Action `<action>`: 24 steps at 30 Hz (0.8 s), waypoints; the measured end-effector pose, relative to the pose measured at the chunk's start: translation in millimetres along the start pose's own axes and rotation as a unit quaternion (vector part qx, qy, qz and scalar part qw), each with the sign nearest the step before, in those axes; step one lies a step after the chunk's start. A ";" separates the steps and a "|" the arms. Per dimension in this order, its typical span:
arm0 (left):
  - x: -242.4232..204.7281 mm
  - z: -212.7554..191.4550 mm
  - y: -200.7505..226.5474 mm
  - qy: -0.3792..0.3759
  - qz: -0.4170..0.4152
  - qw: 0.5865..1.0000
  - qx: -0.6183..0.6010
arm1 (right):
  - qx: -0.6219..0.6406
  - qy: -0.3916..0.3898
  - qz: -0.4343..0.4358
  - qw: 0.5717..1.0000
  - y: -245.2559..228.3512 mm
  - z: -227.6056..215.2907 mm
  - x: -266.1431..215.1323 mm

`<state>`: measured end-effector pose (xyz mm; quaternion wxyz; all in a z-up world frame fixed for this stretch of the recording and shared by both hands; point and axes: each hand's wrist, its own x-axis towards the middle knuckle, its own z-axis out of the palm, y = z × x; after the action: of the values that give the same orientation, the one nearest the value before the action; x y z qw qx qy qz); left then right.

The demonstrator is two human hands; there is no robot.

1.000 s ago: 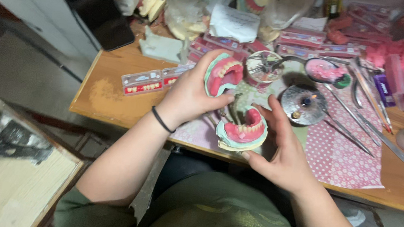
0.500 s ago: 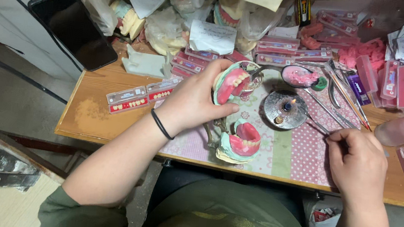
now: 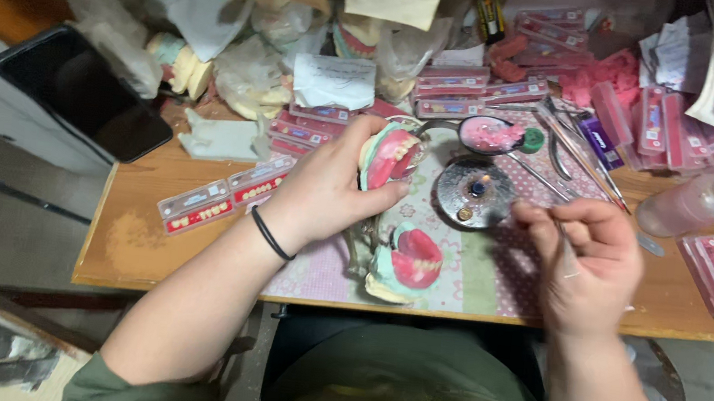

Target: The person applies pink material to a dental mold using a small metal tool, repeatedly dipping the tool into a container. They also handle a small pink object and place it into the mold.

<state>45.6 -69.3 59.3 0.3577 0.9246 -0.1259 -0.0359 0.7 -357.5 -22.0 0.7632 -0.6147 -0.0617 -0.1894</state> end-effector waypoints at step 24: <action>3.2 29.4 6.3 -0.133 -0.013 0.974 -0.180 | 0.065 0.087 0.089 0.990 21.0 16.7 9.6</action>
<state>42.8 -93.8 41.8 0.4982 0.8333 -0.1520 -0.1851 19.5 -339.9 -34.1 0.8179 -0.5479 0.0472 -0.1691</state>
